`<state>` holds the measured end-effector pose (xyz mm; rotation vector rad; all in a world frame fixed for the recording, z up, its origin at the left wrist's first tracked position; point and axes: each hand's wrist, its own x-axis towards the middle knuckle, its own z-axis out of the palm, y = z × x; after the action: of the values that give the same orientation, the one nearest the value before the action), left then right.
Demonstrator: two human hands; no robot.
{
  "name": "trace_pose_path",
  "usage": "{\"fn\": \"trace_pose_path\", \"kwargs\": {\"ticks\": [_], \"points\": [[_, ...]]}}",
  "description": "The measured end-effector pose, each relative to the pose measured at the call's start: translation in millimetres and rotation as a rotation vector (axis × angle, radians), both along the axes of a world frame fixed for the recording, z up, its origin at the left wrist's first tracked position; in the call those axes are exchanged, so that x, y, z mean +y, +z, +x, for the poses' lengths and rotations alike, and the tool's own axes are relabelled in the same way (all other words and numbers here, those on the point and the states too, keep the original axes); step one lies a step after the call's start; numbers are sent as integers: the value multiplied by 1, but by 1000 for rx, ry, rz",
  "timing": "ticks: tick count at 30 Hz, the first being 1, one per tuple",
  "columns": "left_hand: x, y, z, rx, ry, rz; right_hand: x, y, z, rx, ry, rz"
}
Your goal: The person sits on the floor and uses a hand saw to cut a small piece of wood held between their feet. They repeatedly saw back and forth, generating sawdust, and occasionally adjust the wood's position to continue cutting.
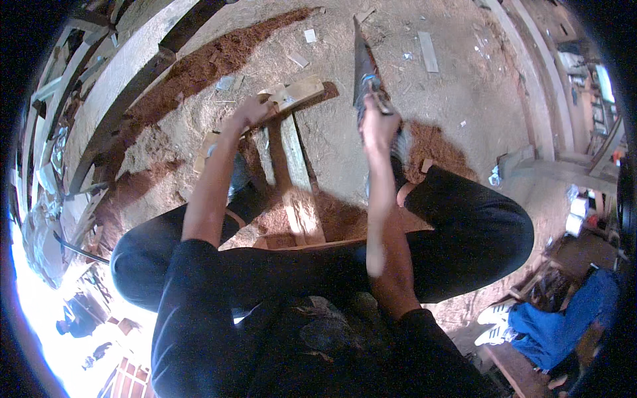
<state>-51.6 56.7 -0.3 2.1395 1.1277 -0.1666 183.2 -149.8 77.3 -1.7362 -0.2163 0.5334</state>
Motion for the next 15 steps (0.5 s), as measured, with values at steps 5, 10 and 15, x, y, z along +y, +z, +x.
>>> {"fn": "trace_pose_path", "kwargs": {"ticks": [5,10,15], "points": [[-28,-35,-49,-134,231,530,1,-34,-37,-163,31,84],[-40,25,8,-211,138,464,-16,-27,-42,-189,138,0],[-24,38,63,-21,-25,436,-27,12,-68,-225,298,-81]]}}
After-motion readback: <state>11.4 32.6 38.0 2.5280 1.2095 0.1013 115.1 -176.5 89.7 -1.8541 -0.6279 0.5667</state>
